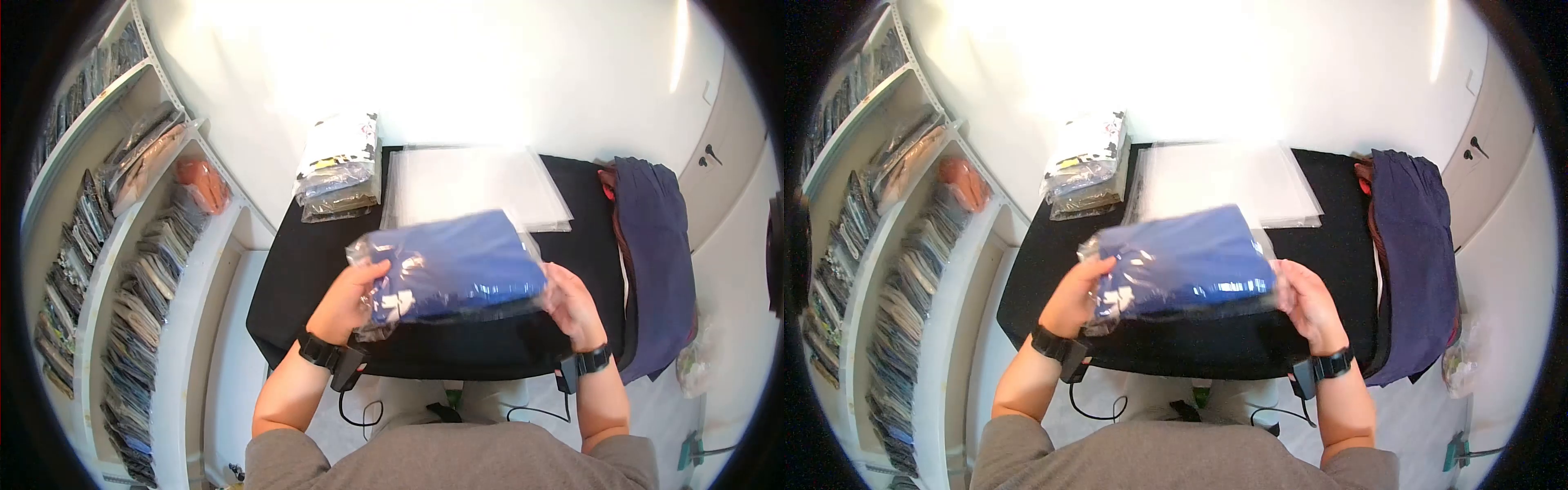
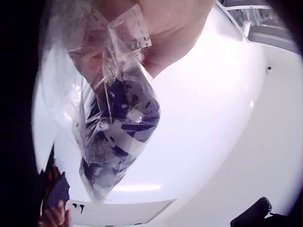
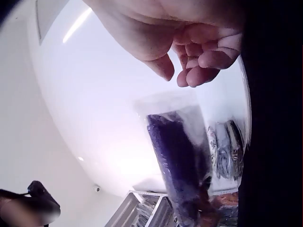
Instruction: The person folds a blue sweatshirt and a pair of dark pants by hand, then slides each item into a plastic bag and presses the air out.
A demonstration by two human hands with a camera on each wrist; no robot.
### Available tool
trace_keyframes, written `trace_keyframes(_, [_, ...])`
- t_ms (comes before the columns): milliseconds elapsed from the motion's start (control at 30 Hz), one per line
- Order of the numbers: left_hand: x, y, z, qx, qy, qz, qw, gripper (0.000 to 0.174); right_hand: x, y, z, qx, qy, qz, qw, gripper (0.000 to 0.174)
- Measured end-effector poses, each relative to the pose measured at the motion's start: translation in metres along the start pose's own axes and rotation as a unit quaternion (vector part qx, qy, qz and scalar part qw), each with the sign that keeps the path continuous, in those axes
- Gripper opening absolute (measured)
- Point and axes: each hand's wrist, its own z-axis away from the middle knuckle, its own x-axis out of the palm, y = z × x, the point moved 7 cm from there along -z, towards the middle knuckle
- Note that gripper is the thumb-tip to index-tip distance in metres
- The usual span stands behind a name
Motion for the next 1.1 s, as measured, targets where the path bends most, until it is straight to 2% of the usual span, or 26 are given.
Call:
trace_keyframes(67, [-0.007,0.030,-0.007,0.075,0.024,0.017,0.997,0.032,-0.004,-0.014,0.008,-0.096,0.014,0.045,0.994,0.026])
trace_keyframes(133, [-0.028,0.066,-0.014,0.144,0.094,0.033,0.985,0.030,-0.016,-0.002,0.017,-0.097,0.049,0.090,0.990,0.026])
trace_keyframes(233, [-0.038,0.125,-0.041,0.246,0.101,0.068,0.962,0.023,-0.040,0.026,0.029,-0.094,0.139,0.214,0.962,0.022])
trace_keyframes(300, [-0.069,0.155,-0.080,0.317,0.134,0.119,0.931,0.020,-0.059,0.046,0.033,-0.119,0.195,0.285,0.931,0.017])
trace_keyframes(333, [-0.090,0.167,-0.100,0.351,0.163,0.135,0.912,0.019,-0.050,0.039,0.043,-0.181,0.237,0.322,0.898,0.013])
trace_keyframes(367, [-0.085,0.176,-0.110,0.389,0.154,0.124,0.900,0.019,-0.049,0.043,0.046,-0.218,0.231,0.365,0.875,0.012])
trace_keyframes(433, [-0.127,0.180,-0.161,0.385,0.183,0.157,0.891,0.017,-0.033,0.038,0.053,-0.271,0.238,0.451,0.817,0.009])
trace_keyframes(467, [-0.150,0.177,-0.182,0.375,0.210,0.147,0.891,0.017,-0.030,0.039,0.053,-0.271,0.240,0.448,0.817,0.009])
trace_keyframes(500, [-0.166,0.172,-0.199,0.375,0.207,0.145,0.892,0.017,-0.024,0.035,0.054,-0.311,0.242,0.480,0.784,0.008])
trace_keyframes(533, [-0.186,0.161,-0.212,0.321,0.287,0.108,0.896,0.017,-0.020,0.031,0.057,-0.350,0.244,0.510,0.746,0.008])
trace_keyframes(567, [-0.194,0.154,-0.216,0.265,0.364,0.070,0.890,0.018,-0.024,0.033,0.055,-0.330,0.248,0.501,0.761,0.008])
trace_keyframes(600, [-0.195,0.155,-0.222,0.265,0.358,0.069,0.893,0.018,-0.025,0.032,0.056,-0.333,0.253,0.500,0.758,0.008])
trace_keyframes(700, [-0.187,0.164,-0.228,0.287,0.268,0.048,0.919,0.020,-0.031,0.039,0.053,-0.298,0.253,0.482,0.784,0.007])
trace_keyframes(733, [-0.180,0.165,-0.224,0.285,0.268,0.048,0.919,0.020,-0.030,0.039,0.053,-0.296,0.254,0.483,0.784,0.007])
trace_keyframes(800, [-0.157,0.168,-0.210,0.296,0.223,0.139,0.918,0.023,-0.024,0.034,0.055,-0.312,0.252,0.502,0.766,0.007])
trace_keyframes(867, [-0.156,0.163,-0.203,0.288,0.219,0.127,0.924,0.026,-0.024,0.033,0.055,-0.323,0.251,0.504,0.761,0.007])
trace_keyframes(933, [-0.149,0.152,-0.183,0.327,0.223,0.107,0.912,0.028,-0.024,0.033,0.055,-0.332,0.253,0.505,0.755,0.006])
trace_keyframes(967, [-0.146,0.138,-0.172,0.340,0.255,0.072,0.902,0.029,-0.023,0.034,0.053,-0.331,0.248,0.515,0.751,0.006])
trace_keyframes(1033, [-0.140,0.105,-0.148,0.337,0.375,0.041,0.862,0.027,-0.020,0.031,0.056,-0.326,0.251,0.522,0.747,0.006])
trace_keyframes(1100, [-0.123,0.069,-0.139,0.347,0.331,0.057,0.876,0.026,-0.017,0.029,0.057,-0.329,0.241,0.534,0.741,0.007])
